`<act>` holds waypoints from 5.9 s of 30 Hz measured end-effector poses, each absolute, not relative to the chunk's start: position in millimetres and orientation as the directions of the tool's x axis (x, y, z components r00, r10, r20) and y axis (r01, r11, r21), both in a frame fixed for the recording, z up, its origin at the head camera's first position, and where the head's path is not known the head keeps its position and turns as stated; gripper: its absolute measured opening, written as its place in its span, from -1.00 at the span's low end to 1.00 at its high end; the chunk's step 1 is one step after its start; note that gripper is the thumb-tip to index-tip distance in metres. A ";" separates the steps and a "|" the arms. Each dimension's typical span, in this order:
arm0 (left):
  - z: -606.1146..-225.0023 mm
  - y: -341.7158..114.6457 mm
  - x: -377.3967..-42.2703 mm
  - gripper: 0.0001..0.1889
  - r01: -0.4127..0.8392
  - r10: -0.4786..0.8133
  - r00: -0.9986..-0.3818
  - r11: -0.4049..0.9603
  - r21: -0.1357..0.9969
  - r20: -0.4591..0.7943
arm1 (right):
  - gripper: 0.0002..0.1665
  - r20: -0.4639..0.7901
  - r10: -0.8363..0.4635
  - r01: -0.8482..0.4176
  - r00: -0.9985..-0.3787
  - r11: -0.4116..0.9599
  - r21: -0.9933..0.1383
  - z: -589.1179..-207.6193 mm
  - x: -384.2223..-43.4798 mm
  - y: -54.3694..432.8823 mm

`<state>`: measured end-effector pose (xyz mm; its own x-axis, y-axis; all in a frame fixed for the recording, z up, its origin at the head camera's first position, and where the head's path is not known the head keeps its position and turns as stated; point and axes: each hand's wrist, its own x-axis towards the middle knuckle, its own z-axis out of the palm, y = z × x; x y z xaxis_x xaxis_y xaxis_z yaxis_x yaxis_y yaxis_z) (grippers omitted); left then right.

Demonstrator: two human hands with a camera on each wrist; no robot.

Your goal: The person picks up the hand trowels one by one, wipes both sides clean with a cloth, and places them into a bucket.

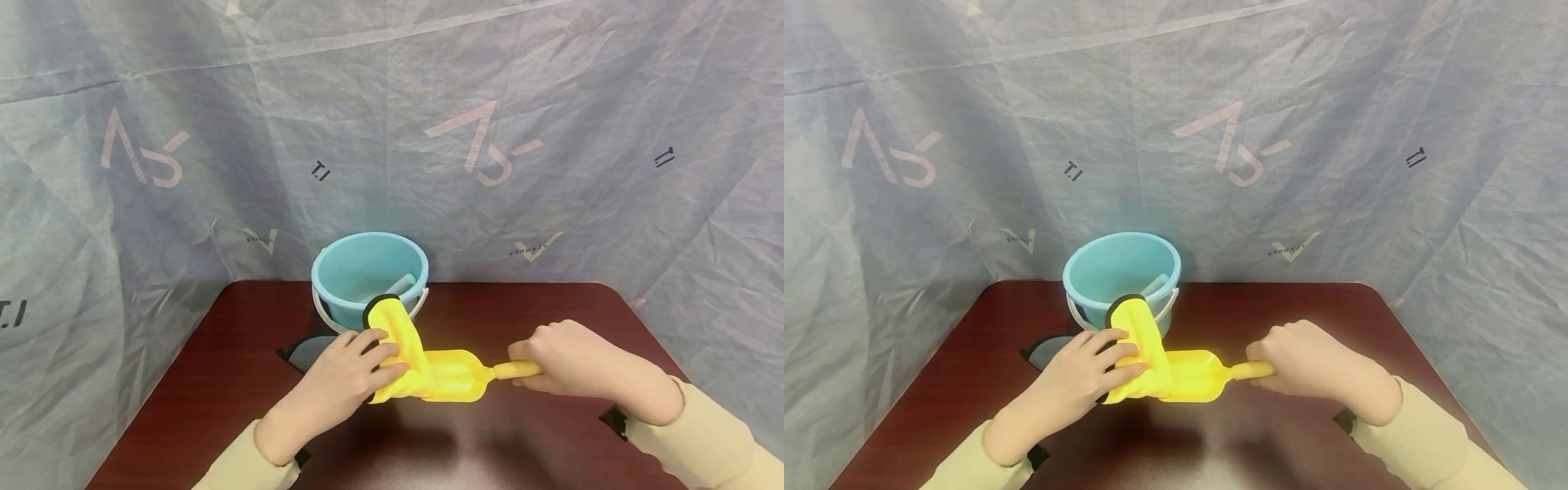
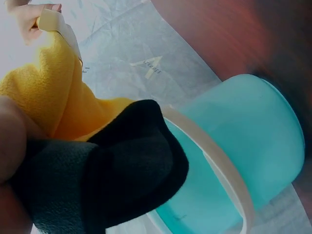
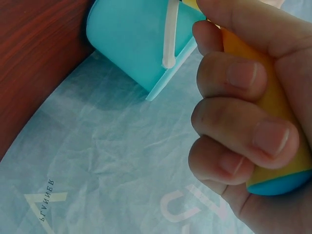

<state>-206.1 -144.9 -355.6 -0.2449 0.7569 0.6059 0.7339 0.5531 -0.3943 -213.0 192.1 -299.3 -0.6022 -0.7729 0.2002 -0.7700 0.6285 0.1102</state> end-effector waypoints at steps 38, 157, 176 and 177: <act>-327.3 -195.0 -198.9 -0.66 0.688 0.624 -0.209 0.641 -0.340 0.753 | -0.54 0.218 -0.774 -0.777 -0.594 0.622 0.093 -300.4 -214.9 190.8; -351.1 -165.5 -206.5 -0.68 0.731 0.734 -0.258 0.574 -0.370 0.628 | -0.46 0.338 -0.809 -0.811 -0.481 0.557 0.178 -304.7 -223.1 190.5; -375.1 -184.6 -195.8 -0.40 0.800 0.718 -0.358 0.566 -0.200 0.597 | -0.49 0.357 -0.788 -0.791 -0.502 0.585 0.178 -291.1 -218.1 193.2; -376.6 -184.3 -196.0 -0.37 0.809 0.719 -0.362 0.559 -0.185 0.593 | -0.49 0.363 -0.787 -0.791 -0.499 0.585 0.180 -290.3 -218.2 193.5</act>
